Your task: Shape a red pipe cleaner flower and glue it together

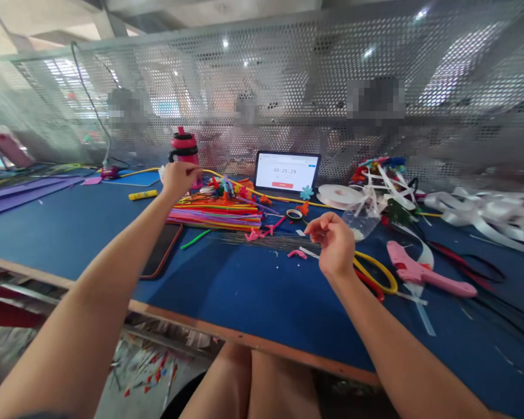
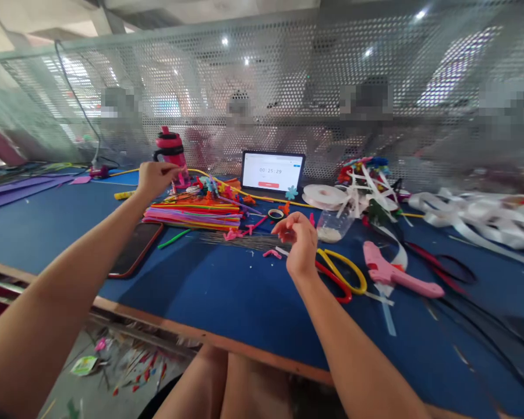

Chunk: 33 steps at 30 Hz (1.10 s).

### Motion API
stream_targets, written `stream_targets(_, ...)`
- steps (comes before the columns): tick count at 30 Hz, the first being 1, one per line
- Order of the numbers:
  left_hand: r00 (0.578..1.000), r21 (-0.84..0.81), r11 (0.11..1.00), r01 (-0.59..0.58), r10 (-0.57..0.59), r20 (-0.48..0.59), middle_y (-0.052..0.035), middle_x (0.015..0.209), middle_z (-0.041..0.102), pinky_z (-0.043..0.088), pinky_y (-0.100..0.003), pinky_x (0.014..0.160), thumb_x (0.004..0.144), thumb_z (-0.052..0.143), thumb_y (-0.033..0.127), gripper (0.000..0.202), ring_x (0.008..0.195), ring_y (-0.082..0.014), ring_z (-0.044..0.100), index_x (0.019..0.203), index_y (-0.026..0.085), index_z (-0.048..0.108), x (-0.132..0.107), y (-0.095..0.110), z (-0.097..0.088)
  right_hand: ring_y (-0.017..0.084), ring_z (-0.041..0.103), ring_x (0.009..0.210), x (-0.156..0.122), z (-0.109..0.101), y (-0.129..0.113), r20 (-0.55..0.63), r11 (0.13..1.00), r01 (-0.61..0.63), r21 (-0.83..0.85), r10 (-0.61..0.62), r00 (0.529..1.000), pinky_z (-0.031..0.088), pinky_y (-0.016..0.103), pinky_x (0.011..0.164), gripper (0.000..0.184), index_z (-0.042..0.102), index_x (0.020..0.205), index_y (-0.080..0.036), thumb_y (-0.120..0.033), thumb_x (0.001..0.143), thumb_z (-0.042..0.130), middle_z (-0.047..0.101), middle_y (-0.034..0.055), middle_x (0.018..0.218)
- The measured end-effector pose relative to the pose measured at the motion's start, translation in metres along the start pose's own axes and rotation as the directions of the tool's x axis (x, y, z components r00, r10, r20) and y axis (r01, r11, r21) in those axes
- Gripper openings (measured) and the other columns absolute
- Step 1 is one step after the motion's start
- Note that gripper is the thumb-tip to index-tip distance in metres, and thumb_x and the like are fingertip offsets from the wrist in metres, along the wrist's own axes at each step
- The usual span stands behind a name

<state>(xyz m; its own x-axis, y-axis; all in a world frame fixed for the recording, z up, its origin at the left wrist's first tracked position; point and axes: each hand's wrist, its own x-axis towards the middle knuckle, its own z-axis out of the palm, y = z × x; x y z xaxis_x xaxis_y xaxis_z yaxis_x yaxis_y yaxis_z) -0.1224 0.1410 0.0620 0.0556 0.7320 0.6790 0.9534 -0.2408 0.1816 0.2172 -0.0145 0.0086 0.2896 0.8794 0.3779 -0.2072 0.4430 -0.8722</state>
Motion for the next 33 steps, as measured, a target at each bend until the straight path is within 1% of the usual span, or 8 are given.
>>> stream_targets(4, 0.988, -0.193, 0.969, -0.156, 0.152, -0.032, -0.0031, 0.076, 0.070, 0.042, -0.023, 0.061, 0.081, 0.050, 0.040, 0.034, 0.063, -0.0140, 0.060, 0.098, 0.018, 0.069, -0.034, 0.042, -0.007, 0.010, 0.041, 0.046, 0.000, 0.001, -0.002, -0.011, 0.999, -0.018, 0.034, 0.018, 1.000, 0.028, 0.022, 0.045, 0.001, 0.039, 0.061, -0.021, -0.021, 0.060, 0.038, 0.058, -0.0005, 0.052)
stream_targets(12, 0.879, -0.059, 0.924, -0.378, 0.378, 0.292, -0.0033, 0.101, 0.068, 0.045, -0.028, 0.080, 0.083, 0.048, 0.027, 0.027, 0.093, -0.0187, 0.062, 0.103, 0.023, 0.065, -0.055, 0.100, 0.018, 0.013, 0.044, 0.048, 0.003, -0.005, -0.004, 0.007, 0.994, 0.013, 0.111, -0.014, 1.000, 0.028, 0.025, 0.044, 0.008, 0.032, 0.060, -0.022, -0.029, 0.060, 0.035, 0.057, 0.0022, 0.055)
stream_targets(18, 0.947, -0.059, 0.968, -0.243, 0.250, 0.203, -0.0053, 0.099, 0.068, 0.046, -0.027, 0.076, 0.082, 0.051, 0.030, 0.030, 0.089, -0.0193, 0.062, 0.108, 0.021, 0.062, -0.053, 0.086, 0.020, 0.012, 0.042, 0.047, 0.006, -0.009, -0.004, 0.006, 0.999, 0.047, 0.002, -0.047, 0.999, 0.027, 0.026, 0.044, 0.017, 0.022, 0.061, -0.022, -0.027, 0.062, 0.038, 0.051, 0.0002, 0.055)
stream_targets(23, 0.968, -0.247, 0.958, -0.144, 0.188, 0.167, -0.0029, 0.075, 0.069, 0.044, -0.023, 0.062, 0.080, 0.053, 0.036, 0.027, 0.065, -0.0146, 0.060, 0.089, 0.016, 0.070, -0.060, 0.068, -0.001, 0.012, 0.041, 0.046, 0.007, -0.007, -0.005, 0.005, 0.998, 0.047, -0.043, -0.046, 0.999, 0.028, 0.026, 0.045, 0.009, 0.033, 0.069, -0.024, -0.027, 0.065, 0.041, 0.056, -0.0012, 0.056)
stream_targets(25, 0.917, -0.351, 0.909, -0.223, 0.318, 0.240, -0.0023, 0.077, 0.069, 0.044, -0.022, 0.063, 0.081, 0.053, 0.035, 0.026, 0.066, -0.0134, 0.061, 0.089, 0.017, 0.070, -0.070, 0.076, -0.006, 0.011, 0.041, 0.045, 0.006, -0.005, -0.005, 0.009, 0.998, 0.043, -0.045, -0.043, 0.999, 0.027, 0.025, 0.045, 0.005, 0.039, 0.069, -0.023, -0.023, 0.064, 0.041, 0.056, -0.0014, 0.053)
stream_targets(29, 0.723, -0.331, 0.834, -0.440, 0.548, 0.421, -0.0033, 0.089, 0.069, 0.046, -0.024, 0.068, 0.080, 0.052, 0.030, 0.026, 0.079, -0.0168, 0.063, 0.101, 0.022, 0.065, -0.095, 0.107, -0.001, 0.011, 0.041, 0.044, 0.006, -0.007, -0.004, 0.038, 0.990, 0.067, -0.121, -0.063, 0.997, 0.028, 0.025, 0.044, 0.016, 0.038, 0.058, -0.022, -0.029, 0.073, 0.037, 0.055, 0.0004, 0.049)
stream_targets(31, 0.729, -0.251, 0.850, -0.462, 0.526, 0.438, -0.0045, 0.095, 0.067, 0.047, -0.026, 0.073, 0.080, 0.049, 0.024, 0.026, 0.088, -0.0188, 0.062, 0.101, 0.022, 0.064, -0.103, 0.120, 0.008, 0.012, 0.043, 0.045, 0.009, -0.012, -0.003, 0.106, 0.932, 0.106, -0.346, -0.074, 0.992, 0.031, 0.025, 0.046, 0.024, 0.040, 0.057, -0.022, -0.035, 0.077, 0.038, 0.056, 0.0003, 0.051)
stream_targets(33, 0.733, -0.221, 0.852, -0.474, 0.521, 0.438, -0.0052, 0.105, 0.065, 0.047, -0.027, 0.075, 0.081, 0.048, 0.025, 0.029, 0.095, -0.0199, 0.061, 0.107, 0.023, 0.060, -0.106, 0.129, 0.018, 0.013, 0.047, 0.049, 0.013, -0.019, -0.001, 0.229, 0.710, 0.195, -0.676, -0.050, 0.972, 0.032, 0.026, 0.049, 0.022, 0.049, 0.060, -0.022, -0.038, 0.075, 0.049, 0.058, 0.0000, 0.055)
